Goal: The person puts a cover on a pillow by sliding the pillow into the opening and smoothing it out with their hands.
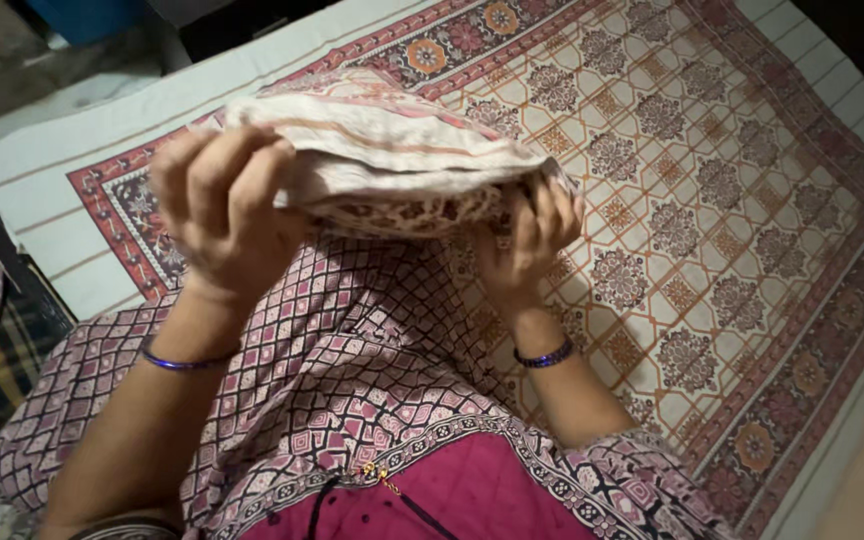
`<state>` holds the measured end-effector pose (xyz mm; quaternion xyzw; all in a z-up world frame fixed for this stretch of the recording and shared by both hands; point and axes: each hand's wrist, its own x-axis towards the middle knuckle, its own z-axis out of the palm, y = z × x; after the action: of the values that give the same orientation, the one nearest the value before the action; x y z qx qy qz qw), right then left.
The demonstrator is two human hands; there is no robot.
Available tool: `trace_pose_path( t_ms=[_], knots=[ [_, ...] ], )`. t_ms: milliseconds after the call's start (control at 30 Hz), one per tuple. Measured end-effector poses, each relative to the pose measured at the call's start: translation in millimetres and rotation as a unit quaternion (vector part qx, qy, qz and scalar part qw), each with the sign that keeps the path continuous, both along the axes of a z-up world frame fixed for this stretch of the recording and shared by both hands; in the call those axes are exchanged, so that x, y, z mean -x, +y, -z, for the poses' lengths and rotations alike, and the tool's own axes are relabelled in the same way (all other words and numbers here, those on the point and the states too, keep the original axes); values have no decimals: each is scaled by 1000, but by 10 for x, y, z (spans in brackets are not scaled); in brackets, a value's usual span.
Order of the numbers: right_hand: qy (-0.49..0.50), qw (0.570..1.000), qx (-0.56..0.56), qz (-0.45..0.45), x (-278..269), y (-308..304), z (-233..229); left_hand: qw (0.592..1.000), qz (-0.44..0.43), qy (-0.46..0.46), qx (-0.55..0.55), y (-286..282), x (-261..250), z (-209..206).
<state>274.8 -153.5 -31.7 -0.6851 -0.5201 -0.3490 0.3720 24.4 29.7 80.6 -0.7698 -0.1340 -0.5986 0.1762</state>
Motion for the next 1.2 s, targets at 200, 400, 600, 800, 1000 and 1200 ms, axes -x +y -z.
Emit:
trace_pose_path(
  t_ms=[200, 400, 600, 800, 1000, 1200],
  knots=[
    [-50, 997, -44, 36, 176, 440, -152, 998, -7, 51, -42, 225, 237, -324],
    [40, 996, -50, -67, 164, 1057, -19, 998, 36, 48, 0, -25, 229, 234],
    [0, 982, -90, -164, 322, 1287, -74, 988, -126, 80, 42, 113, 496, 313],
    [8, 983, -114, -145, 132, 1284, -646, 973, -169, 99, 119, 124, 548, 209],
    [-9, 988, -77, -133, 83, 1311, -878, 979, -165, 94, 77, 132, 279, -47],
    [0, 969, -178, -168, 106, 1079, -1047, 962, -123, 114, 215, 531, 272, 175]
  ],
)
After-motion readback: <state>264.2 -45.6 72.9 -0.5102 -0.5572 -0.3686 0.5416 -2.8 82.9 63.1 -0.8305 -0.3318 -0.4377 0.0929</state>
